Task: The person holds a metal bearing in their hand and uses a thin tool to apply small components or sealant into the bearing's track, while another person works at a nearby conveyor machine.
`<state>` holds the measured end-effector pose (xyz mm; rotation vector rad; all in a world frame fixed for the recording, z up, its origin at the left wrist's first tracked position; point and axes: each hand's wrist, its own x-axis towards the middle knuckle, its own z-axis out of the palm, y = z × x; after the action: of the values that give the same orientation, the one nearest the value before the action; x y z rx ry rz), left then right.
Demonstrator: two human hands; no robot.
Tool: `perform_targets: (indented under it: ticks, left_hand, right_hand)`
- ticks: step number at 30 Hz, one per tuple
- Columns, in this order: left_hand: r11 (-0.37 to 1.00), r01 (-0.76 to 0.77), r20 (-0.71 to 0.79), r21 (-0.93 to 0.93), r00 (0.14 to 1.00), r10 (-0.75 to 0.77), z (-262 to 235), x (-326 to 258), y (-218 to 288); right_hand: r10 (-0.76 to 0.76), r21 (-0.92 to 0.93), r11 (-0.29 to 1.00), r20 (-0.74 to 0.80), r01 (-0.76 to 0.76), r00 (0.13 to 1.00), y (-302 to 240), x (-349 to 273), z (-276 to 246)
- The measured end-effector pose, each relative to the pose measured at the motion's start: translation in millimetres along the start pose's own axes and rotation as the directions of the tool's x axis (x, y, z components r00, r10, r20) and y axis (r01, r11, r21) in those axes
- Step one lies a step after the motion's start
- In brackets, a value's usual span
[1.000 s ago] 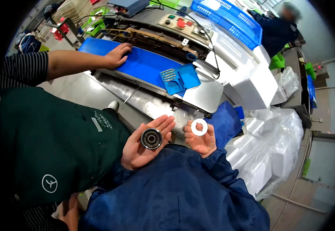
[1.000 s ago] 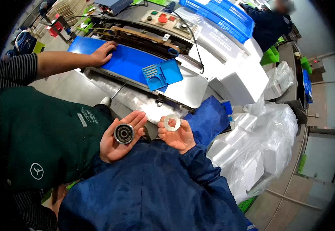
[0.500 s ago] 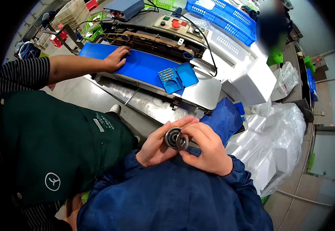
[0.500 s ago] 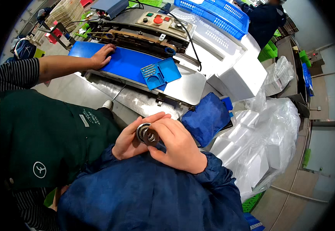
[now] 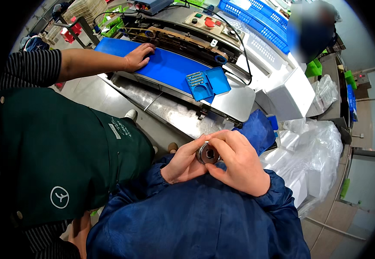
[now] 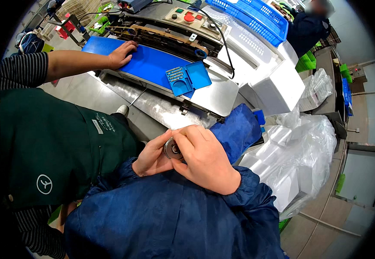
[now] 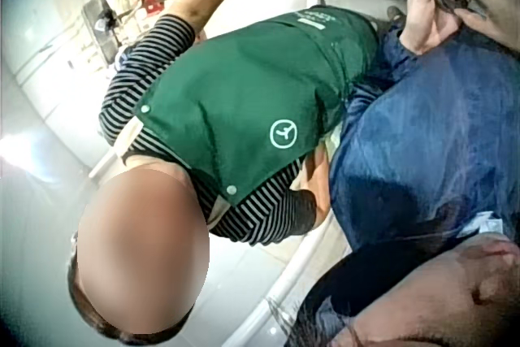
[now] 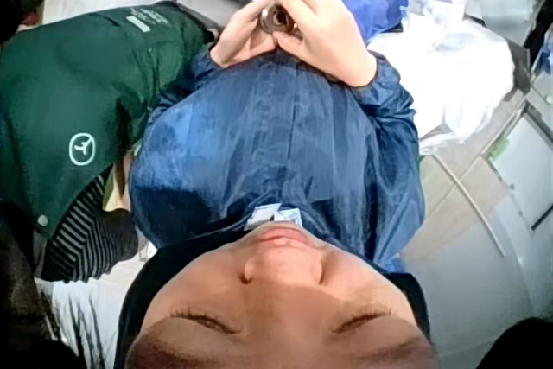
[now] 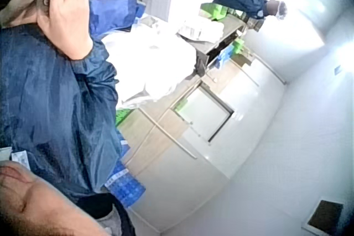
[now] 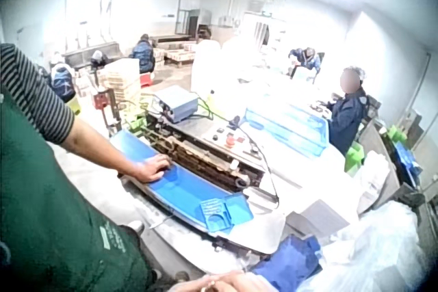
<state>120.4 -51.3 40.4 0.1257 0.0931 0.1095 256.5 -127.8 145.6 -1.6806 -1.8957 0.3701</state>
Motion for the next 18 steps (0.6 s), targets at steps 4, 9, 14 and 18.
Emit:
perform_targets:
  ticks: [4,9,14,18]
  left_hand:
    - [0.996,-0.004,-0.079,0.091,0.997,0.011,13,2,2]
    - [0.997,-0.034,-0.018,0.074,0.999,0.036,27,4,3]
    - [0.993,-0.055,0.021,0.106,0.998,0.053,30,7,4]
    - [0.994,-0.079,0.010,0.081,0.997,0.079,34,9,5]
  right_hand:
    - [-0.016,0.011,1.000,-0.001,0.016,1.000,0,-1,-2]
    - [0.032,-0.019,0.999,0.064,-0.031,0.997,-7,-3,-7]
    - [-0.009,-0.018,1.000,0.002,0.009,1.000,-5,-7,-5]
    - [-0.026,-0.038,0.999,-0.001,0.026,1.000,-5,-8,-4]
